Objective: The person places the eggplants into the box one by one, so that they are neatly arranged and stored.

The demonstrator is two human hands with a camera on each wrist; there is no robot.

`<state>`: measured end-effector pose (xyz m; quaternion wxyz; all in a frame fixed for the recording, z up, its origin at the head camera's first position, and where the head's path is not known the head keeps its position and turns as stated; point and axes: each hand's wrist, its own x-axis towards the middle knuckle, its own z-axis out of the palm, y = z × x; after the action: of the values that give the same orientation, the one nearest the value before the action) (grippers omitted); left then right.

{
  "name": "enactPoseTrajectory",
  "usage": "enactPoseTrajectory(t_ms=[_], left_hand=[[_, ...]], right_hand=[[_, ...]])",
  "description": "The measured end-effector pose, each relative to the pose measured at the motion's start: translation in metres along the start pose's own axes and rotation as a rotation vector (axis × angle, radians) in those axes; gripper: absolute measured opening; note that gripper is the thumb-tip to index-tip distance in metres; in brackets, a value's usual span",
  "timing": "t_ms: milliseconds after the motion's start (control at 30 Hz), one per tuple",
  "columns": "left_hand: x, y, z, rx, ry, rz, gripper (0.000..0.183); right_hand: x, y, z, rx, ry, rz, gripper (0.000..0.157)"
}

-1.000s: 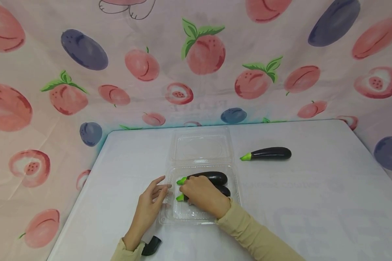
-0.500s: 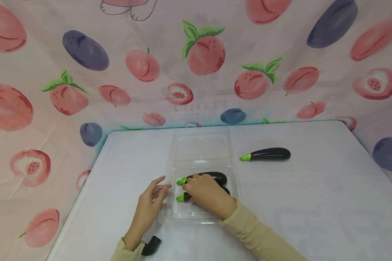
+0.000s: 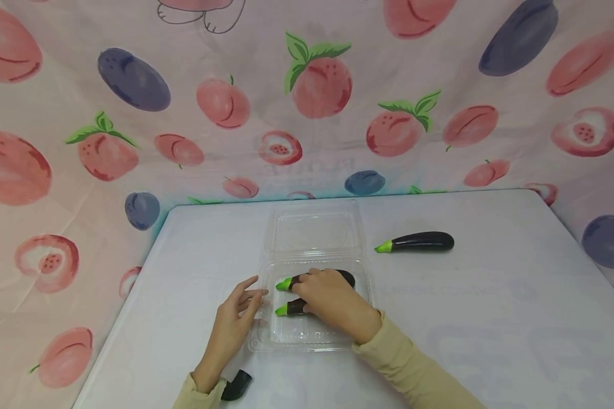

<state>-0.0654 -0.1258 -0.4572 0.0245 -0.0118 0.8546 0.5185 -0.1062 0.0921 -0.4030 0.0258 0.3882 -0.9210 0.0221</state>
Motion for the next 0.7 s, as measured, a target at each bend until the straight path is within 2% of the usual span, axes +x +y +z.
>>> enactPoseTrajectory(t_ms=[300, 533, 700], left_hand=[[0.0, 0.0, 0.0, -0.006, 0.006, 0.002, 0.045], [0.0, -0.001, 0.0, 0.017, 0.015, 0.03, 0.047], [0.0, -0.002, 0.0, 0.016, 0.014, 0.035, 0.047]], right_hand=[[-0.01, 0.012, -0.006, 0.032, 0.024, -0.003, 0.03], [-0.017, 0.021, -0.01, 0.033, 0.062, -0.007, 0.031], [-0.022, 0.029, -0.016, 0.066, 0.055, 0.005, 0.032]])
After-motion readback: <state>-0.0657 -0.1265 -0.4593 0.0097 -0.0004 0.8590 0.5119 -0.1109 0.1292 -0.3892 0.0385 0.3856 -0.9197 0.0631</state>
